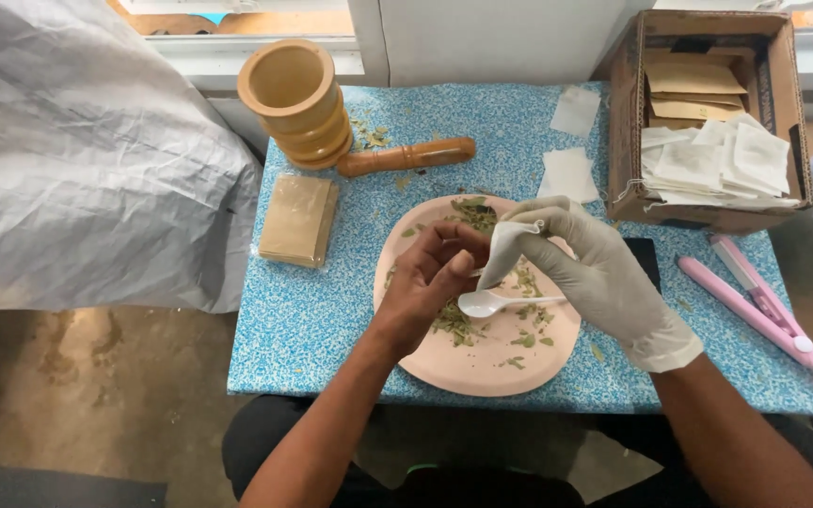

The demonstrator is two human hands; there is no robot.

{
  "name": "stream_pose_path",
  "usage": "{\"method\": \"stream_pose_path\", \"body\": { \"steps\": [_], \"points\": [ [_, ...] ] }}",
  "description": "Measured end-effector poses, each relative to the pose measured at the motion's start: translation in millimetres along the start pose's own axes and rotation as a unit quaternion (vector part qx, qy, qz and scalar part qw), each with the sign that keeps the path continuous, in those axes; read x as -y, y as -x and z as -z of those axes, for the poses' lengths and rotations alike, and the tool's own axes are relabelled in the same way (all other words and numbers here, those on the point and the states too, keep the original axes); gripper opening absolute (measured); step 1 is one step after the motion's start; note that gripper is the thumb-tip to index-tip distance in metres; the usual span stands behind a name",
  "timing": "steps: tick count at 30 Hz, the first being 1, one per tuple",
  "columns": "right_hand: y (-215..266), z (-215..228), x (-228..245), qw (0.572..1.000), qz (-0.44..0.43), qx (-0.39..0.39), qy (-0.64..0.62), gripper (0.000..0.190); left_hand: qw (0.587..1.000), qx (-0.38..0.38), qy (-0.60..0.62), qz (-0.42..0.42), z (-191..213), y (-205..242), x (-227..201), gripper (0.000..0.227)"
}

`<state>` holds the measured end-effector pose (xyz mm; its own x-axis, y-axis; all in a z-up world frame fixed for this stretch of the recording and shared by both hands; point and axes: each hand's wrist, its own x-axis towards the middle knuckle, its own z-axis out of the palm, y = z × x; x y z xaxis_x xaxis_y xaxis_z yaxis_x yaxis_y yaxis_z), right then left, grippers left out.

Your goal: Filling small tea bags with dried herbs using a spoon and sealing them with a handheld heat sealer.

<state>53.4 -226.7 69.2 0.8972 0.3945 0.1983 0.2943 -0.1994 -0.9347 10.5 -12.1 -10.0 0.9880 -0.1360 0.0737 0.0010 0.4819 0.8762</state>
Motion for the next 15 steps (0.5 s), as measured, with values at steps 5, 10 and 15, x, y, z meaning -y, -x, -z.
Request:
{"method": "stream_pose_path", "body": {
  "steps": [5,10,15],
  "points": [
    [2.7,-1.9,1.6,0.995,0.025,0.078,-0.057,0.023,0.998,0.044,0.025,0.025,-6.4,1.1,-8.8,0.058],
    [4.3,-1.3,12.3,0.989,0.021,0.108,-0.101,0.028,0.997,0.069,0.028,0.034,-4.4,0.7,-5.1,0.071],
    [-0.3,2.3,29.7,0.993,-0.026,0.089,-0.075,0.051,1.000,0.023,-0.014,-0.014,-7.1,-0.6,-12.0,0.042]
  ]
}}
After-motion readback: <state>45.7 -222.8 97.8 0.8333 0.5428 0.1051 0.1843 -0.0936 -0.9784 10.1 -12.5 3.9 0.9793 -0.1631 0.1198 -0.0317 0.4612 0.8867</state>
